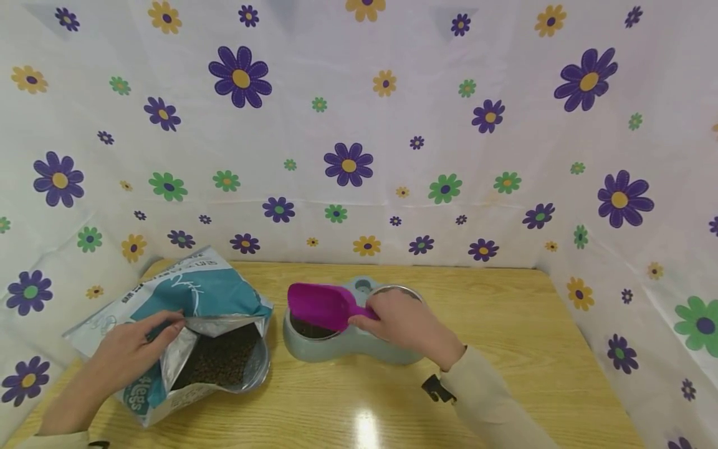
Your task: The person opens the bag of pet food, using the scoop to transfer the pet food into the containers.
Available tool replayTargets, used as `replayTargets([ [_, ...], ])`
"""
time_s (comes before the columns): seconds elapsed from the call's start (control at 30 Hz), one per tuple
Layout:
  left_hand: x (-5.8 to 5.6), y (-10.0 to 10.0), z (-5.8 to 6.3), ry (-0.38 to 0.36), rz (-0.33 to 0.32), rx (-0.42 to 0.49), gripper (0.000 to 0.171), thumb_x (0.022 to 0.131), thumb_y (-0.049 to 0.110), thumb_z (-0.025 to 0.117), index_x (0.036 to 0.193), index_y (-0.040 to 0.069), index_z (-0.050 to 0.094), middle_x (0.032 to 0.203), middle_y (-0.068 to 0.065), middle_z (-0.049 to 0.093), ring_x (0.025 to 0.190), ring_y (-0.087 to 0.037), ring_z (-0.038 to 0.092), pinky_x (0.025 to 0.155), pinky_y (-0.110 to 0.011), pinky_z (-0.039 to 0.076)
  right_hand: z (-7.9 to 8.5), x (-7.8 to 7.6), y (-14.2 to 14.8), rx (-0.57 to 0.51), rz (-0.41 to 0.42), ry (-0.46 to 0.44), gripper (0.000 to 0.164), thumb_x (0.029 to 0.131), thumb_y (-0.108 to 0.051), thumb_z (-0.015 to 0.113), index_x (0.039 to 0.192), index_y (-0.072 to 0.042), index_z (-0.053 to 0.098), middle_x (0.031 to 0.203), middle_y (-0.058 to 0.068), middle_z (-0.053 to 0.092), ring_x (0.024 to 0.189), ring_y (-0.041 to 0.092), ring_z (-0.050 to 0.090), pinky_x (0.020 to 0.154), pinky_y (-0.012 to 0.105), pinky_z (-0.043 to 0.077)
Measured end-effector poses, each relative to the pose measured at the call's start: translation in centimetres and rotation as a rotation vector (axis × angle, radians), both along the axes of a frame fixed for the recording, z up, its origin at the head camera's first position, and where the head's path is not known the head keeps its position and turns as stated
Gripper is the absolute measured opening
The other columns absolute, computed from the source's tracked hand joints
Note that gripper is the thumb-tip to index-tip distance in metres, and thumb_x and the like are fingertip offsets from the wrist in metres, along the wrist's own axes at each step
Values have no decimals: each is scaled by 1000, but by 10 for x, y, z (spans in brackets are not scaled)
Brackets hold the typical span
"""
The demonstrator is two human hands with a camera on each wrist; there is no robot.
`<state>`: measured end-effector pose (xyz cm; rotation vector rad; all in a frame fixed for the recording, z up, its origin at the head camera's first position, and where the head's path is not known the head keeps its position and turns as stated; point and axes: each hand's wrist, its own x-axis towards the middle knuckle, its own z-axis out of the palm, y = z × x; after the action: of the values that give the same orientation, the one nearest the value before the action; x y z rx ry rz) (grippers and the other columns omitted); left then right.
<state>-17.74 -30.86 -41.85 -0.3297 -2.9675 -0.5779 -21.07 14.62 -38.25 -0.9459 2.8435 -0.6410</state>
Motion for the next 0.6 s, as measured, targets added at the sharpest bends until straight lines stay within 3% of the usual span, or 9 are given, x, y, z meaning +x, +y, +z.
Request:
replayTargets([
  [0.1,-2,1,-1,6,0,2,35,108,37,51,127,14,68,106,-12,77,67,-9,59,60,-35,47,0,3,-2,-95,126,-201,36,103,-36,62,73,-16,58,60,-12,39,52,1,33,51,17,31],
  [0.2,-1,0,0,15,0,0,34,108,37,51,127,14,68,107,-12,77,66,-9,58,60,-35,47,-5,9,-13,-91,182,-300,36,104,-39,59,75,-18,61,58,-14,41,50,-1,35,50,17,33],
  [0.43,-1,-2,0,51,-7,-6,31,108,34,52,125,14,69,104,-12,77,65,-9,56,62,-36,48,-10,21,-63,8,201,-269,42,103,-43,60,68,-20,55,57,-13,40,50,0,37,49,16,32],
  [0.6,0,-1,-2,46,-14,0,29,107,34,53,123,16,69,106,-11,77,66,-10,55,64,-38,49,1,32,-102,189,143,-173,46,103,-44,60,65,-19,53,57,-10,39,48,4,38,47,19,33],
])
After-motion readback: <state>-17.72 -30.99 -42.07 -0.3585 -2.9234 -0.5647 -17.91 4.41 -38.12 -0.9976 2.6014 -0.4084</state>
